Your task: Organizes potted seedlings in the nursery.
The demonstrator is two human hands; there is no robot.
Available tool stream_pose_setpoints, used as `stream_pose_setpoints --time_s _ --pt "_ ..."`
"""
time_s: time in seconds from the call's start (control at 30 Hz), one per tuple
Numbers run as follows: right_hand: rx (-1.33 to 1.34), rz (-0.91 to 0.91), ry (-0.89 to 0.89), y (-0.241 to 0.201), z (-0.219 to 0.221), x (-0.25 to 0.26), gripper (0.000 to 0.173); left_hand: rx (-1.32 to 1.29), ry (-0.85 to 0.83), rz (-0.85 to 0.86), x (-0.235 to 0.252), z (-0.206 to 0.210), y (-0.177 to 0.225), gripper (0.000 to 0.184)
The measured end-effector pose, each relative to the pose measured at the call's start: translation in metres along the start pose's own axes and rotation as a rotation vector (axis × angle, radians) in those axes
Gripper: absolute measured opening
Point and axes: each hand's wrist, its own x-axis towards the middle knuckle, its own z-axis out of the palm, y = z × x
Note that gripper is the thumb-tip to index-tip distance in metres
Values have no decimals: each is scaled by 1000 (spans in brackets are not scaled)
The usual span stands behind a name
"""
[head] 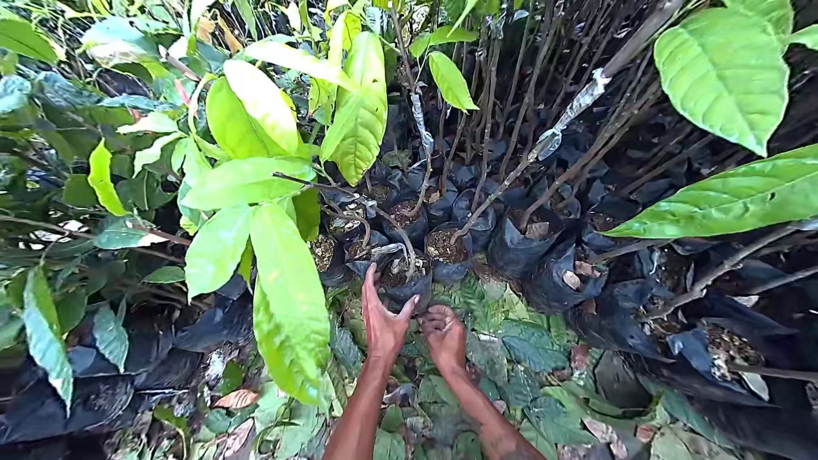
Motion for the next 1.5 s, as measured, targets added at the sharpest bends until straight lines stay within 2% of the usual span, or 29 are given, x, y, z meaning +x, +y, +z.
stream_pose_setpoints --time_s 0.1,0.23,0.33,0.47,0.57,0.63,0.7,0.77,0.9,1.0,1.2,1.3,1.5 --pt "-5 -105 52 -6 -10 -1 42 31 2 -71 2 2 7 108" --pt "-90 -144 -92 -4 -12 6 49 150 -58 -179 1 3 14 100" --pt "-105 -194 -108 2 -7 5 49 158 -65 -183 0 6 11 95" --pt "-129 -171 -150 0 -7 2 54 131 -48 -173 -3 9 7 94" --pt "-117 -166 -205 0 -11 3 58 30 -98 -199 -1 1 5 97" --pt "-117 -144 -227 -4 -17 3 60 -64 -131 -207 4 -9 6 83" --pt "-113 -170 -138 -9 -24 -1 53 -60 -98 -241 13 -14 11 59" --pt "-85 -278 15 -17 -31 -5 42 14 -82 -348 27 -17 21 47" --pt "-78 -560 193 -44 -47 0 28 269 -186 -494 52 -19 51 43" --pt "-83 -657 218 -60 -56 8 24 375 -206 -445 57 -17 52 39" --pt "-58 -615 198 -56 -59 11 22 395 -166 -329 54 -17 42 35" --pt "-48 -584 168 -48 -58 8 21 413 -192 -345 57 -18 43 36" --pt "-28 -519 135 -42 -61 6 21 395 -173 -389 64 -20 35 27"
